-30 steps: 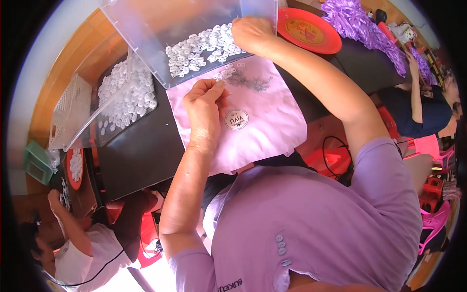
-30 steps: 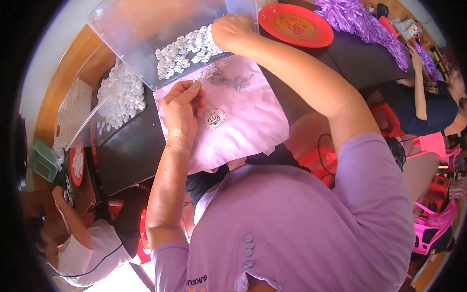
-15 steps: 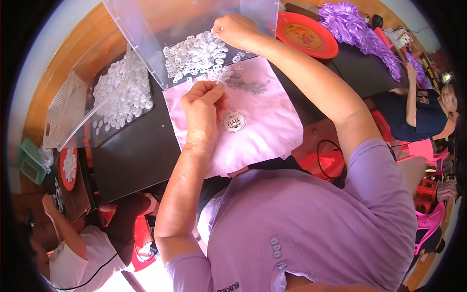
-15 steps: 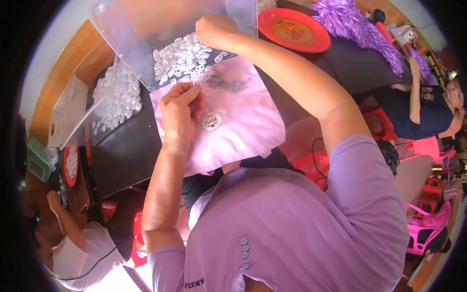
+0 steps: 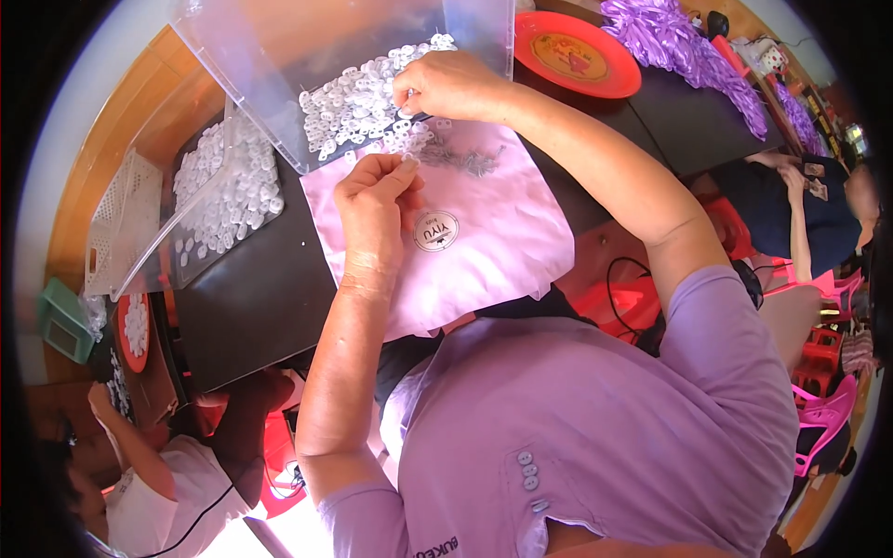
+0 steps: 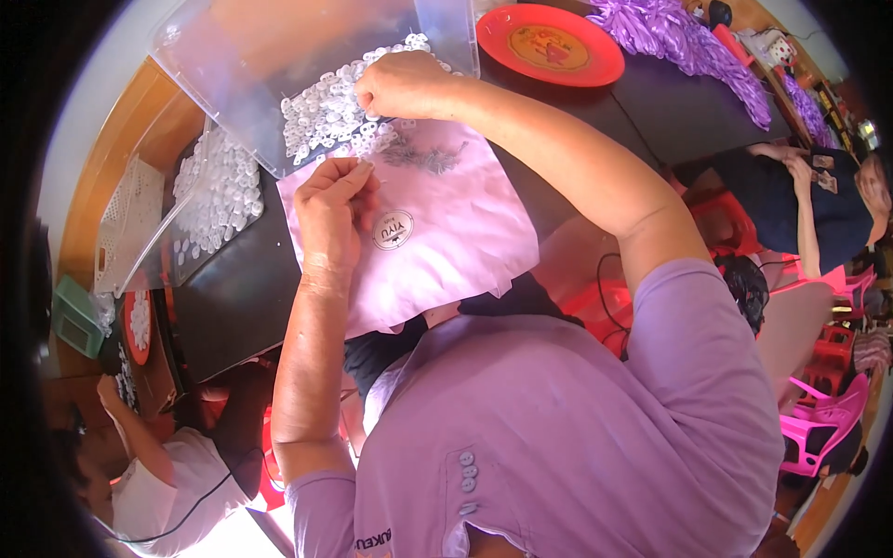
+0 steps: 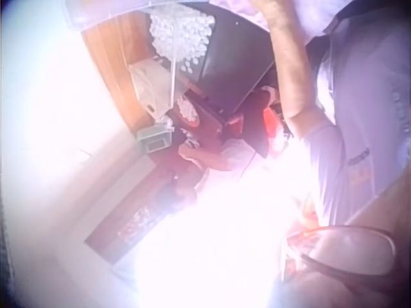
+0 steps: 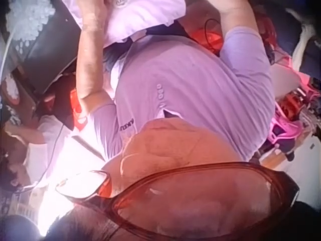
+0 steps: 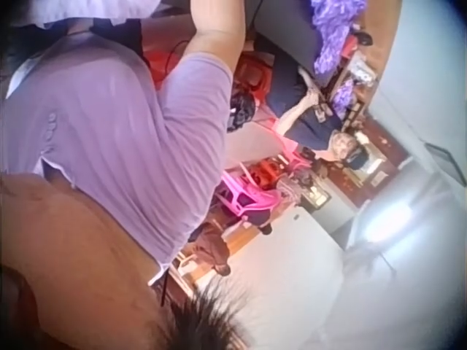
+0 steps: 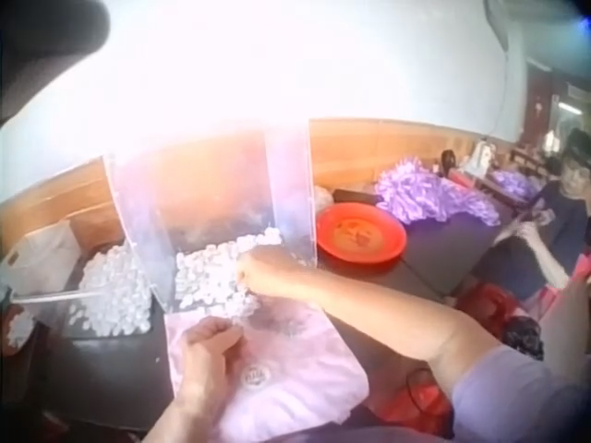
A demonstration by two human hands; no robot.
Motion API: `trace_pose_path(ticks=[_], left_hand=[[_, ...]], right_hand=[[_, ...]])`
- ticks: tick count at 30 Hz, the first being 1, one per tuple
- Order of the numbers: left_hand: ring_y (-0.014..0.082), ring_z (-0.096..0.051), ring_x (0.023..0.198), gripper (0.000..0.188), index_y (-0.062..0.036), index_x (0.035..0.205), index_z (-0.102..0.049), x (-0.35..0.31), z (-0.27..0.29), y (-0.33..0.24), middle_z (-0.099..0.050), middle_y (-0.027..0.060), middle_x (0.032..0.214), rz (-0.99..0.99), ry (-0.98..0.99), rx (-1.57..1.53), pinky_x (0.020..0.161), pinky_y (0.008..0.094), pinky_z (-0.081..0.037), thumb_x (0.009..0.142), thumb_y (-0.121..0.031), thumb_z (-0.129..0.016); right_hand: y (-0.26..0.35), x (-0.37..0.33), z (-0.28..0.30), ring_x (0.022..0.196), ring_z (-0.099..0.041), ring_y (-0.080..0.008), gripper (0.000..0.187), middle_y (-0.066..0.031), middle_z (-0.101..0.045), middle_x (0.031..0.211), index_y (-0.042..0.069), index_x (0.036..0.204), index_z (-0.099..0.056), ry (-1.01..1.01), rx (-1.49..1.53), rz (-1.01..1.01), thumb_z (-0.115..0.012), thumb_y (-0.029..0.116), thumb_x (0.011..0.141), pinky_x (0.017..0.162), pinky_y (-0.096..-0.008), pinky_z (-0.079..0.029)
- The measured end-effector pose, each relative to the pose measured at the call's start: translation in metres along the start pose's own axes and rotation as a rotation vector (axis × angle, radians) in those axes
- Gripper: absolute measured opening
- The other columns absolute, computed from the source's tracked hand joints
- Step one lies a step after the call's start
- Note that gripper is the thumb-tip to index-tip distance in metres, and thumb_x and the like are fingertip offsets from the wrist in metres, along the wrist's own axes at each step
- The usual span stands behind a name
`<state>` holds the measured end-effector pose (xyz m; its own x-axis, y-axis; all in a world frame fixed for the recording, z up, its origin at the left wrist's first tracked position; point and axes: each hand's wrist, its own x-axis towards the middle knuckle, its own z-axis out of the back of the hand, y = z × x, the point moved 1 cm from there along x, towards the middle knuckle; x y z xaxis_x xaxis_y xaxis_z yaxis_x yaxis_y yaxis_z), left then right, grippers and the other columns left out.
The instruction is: Attaching small white decorative items to a pink fabric piece using manual dexterity.
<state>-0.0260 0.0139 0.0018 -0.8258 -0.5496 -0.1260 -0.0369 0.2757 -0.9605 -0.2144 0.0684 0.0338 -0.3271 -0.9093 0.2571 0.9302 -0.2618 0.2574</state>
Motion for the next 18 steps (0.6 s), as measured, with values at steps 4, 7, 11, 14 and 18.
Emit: trace_pose_path(ticks=[4,7,11,14,18], left_hand=[[0.0099,-0.052,0.054,0.011,-0.0002,0.087,-0.061,0.001,-0.002,0.0,-0.061,0.0061,0.073,0.006,-0.008,0.016,0.043,0.0212,-0.034,0.088,-0.011,-0.063],[0.01,-0.052,0.054,0.011,-0.0001,0.088,-0.061,0.0,-0.001,0.0,-0.06,0.0062,0.073,0.004,-0.008,0.018,0.043,0.0211,-0.034,0.088,-0.011,-0.063],[0.0085,-0.051,0.05,0.011,0.0001,0.083,-0.06,0.0,-0.001,-0.001,-0.06,0.0054,0.068,-0.027,-0.019,-0.016,0.04,0.0212,-0.034,0.087,-0.01,-0.063],[0.0114,-0.053,0.052,0.011,0.001,0.086,-0.06,-0.001,0.001,-0.005,-0.061,0.0074,0.071,-0.087,-0.061,-0.119,0.044,0.0237,-0.038,0.088,-0.009,-0.061],[0.0221,-0.059,0.066,0.009,0.0024,0.092,-0.054,0.003,0.01,-0.01,-0.061,0.0116,0.078,-0.236,-0.144,-0.246,0.057,0.033,-0.045,0.09,-0.006,-0.055]], right_hand=[[-0.001,-0.001,-0.004,0.088,-0.064,-0.0257,0.015,-0.0056,-0.067,0.087,0.014,0.089,-0.07,0.087,-0.06,0.016,-0.069,0.018,0.075,0.075,-0.0409,-0.048],[0.001,-0.002,-0.005,0.088,-0.064,-0.0256,0.014,-0.0049,-0.067,0.086,0.012,0.088,-0.067,0.091,-0.07,0.033,-0.069,0.016,0.075,0.075,-0.0418,-0.047],[0.001,-0.002,-0.007,0.087,-0.064,-0.0257,0.014,-0.0056,-0.066,0.085,0.009,0.086,-0.064,0.094,-0.12,0.002,-0.069,0.015,0.074,0.074,-0.0422,-0.047],[0.006,-0.007,-0.001,0.08,-0.064,-0.0237,0.017,-0.0066,-0.065,0.081,0.008,0.084,-0.061,-0.012,-0.058,0.036,-0.071,0.015,0.073,0.069,-0.0386,-0.048],[0.023,-0.023,0.003,0.067,-0.06,-0.014,0.014,-0.0037,-0.063,0.073,0.005,0.081,-0.059,-0.082,0.504,-0.041,-0.072,0.011,0.077,0.06,-0.0293,-0.046]])
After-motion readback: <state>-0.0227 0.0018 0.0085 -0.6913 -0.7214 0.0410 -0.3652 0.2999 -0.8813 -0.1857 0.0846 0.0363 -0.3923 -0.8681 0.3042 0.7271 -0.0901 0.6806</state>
